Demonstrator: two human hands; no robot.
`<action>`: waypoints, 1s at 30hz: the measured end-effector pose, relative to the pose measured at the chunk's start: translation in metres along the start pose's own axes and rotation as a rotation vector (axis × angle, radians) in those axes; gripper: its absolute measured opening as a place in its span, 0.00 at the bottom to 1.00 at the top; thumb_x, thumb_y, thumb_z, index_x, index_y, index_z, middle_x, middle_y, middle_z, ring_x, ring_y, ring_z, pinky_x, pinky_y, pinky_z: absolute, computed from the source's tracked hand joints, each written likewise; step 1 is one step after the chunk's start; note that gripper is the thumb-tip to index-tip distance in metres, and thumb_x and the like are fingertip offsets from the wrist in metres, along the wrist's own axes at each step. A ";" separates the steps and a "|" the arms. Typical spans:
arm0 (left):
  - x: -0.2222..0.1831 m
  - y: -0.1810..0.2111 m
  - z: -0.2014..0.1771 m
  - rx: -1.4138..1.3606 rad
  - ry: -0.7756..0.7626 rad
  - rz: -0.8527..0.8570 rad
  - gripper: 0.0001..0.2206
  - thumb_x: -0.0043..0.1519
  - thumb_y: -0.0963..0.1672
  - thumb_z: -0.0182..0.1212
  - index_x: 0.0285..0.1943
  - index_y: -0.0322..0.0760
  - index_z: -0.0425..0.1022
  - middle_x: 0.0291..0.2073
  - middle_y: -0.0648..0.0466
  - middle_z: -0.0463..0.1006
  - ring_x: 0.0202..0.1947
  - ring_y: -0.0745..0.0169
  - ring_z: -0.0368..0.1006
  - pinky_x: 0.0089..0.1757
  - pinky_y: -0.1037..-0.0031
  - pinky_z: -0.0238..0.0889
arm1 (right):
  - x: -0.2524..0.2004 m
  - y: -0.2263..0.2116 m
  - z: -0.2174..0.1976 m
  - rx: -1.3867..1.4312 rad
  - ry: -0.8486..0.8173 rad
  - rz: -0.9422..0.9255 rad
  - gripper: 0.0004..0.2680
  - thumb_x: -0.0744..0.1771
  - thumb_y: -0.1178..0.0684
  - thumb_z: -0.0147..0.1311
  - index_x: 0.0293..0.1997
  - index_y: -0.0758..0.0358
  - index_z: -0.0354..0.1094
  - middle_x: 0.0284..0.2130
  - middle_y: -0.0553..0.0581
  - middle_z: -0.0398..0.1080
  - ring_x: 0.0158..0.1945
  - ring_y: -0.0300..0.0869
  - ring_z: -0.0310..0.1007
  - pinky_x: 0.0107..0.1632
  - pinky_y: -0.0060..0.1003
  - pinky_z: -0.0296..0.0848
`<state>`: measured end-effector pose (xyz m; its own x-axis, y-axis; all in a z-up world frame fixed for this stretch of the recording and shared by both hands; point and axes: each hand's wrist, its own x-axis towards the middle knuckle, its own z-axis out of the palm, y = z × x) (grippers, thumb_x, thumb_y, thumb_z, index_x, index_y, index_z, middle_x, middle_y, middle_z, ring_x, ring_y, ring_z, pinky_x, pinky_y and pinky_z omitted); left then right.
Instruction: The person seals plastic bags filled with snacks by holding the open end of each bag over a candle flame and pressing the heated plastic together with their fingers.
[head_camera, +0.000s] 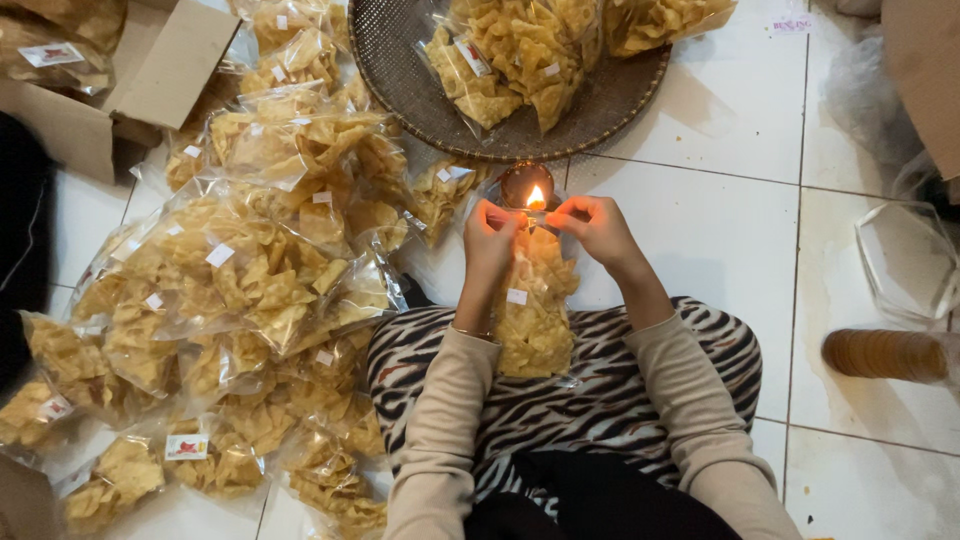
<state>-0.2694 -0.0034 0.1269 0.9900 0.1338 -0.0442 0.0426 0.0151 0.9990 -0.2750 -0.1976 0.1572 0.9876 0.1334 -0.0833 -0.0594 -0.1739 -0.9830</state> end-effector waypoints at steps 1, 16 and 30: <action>-0.001 0.001 0.000 0.022 0.001 0.013 0.09 0.54 0.41 0.66 0.30 0.33 0.68 0.28 0.53 0.77 0.29 0.68 0.70 0.33 0.76 0.65 | -0.001 -0.001 -0.002 -0.019 0.002 0.006 0.07 0.66 0.54 0.61 0.36 0.70 0.76 0.30 0.52 0.76 0.34 0.31 0.69 0.39 0.28 0.67; -0.014 0.017 0.014 0.011 0.020 0.038 0.07 0.55 0.40 0.63 0.32 0.31 0.69 0.25 0.52 0.75 0.27 0.67 0.71 0.32 0.74 0.66 | -0.009 -0.012 -0.028 -0.134 -0.092 0.026 0.07 0.66 0.53 0.61 0.33 0.66 0.75 0.26 0.46 0.72 0.32 0.29 0.65 0.36 0.27 0.64; -0.021 0.019 0.023 -0.170 -0.016 -0.012 0.05 0.59 0.38 0.59 0.38 0.30 0.67 0.31 0.50 0.75 0.29 0.59 0.79 0.33 0.72 0.70 | -0.016 -0.018 -0.050 -0.178 -0.186 0.050 0.06 0.66 0.54 0.61 0.32 0.66 0.73 0.25 0.45 0.68 0.32 0.31 0.62 0.38 0.29 0.63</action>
<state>-0.2865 -0.0288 0.1475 0.9917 0.1168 -0.0543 0.0321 0.1839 0.9824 -0.2823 -0.2457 0.1847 0.9394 0.2943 -0.1757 -0.0645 -0.3519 -0.9338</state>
